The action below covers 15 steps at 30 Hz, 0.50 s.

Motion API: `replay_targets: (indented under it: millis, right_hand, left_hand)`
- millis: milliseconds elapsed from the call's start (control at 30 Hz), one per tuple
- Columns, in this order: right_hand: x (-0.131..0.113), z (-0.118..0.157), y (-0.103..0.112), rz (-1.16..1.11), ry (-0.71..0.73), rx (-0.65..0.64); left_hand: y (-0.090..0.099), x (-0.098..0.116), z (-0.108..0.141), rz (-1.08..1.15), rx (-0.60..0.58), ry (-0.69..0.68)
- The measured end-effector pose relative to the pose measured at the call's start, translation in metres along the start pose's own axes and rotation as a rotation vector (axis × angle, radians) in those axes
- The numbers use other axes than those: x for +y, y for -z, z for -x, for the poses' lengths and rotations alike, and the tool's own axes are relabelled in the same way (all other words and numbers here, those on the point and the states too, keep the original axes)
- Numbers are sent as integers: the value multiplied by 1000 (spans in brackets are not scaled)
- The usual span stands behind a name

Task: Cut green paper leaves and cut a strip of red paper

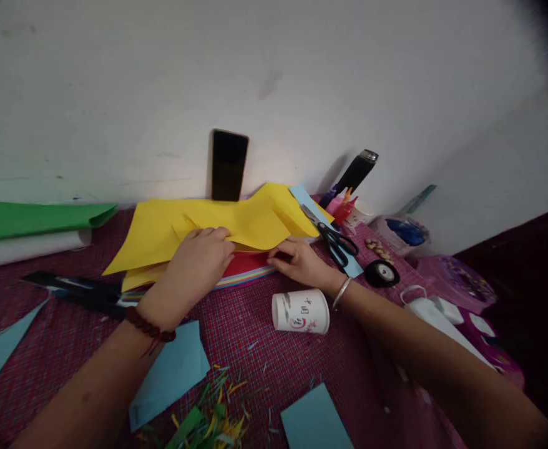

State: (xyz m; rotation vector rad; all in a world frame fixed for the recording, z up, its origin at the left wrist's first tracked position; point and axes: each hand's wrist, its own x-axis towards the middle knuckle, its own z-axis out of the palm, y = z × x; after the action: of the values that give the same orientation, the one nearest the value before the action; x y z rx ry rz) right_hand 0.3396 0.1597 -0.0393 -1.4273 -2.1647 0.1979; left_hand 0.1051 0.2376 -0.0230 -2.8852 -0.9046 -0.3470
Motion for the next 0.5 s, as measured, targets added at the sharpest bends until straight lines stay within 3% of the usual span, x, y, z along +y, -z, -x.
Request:
replay_targets:
  millis: [267,500]
  right_hand:
    - [0,-4,-9,-129,-29,-30]
    - [1,-9,-14,-179,-163,-54]
  left_hand:
    - [1,2,0,7,-3,-2]
    - [1,2,0,9,-17,-1]
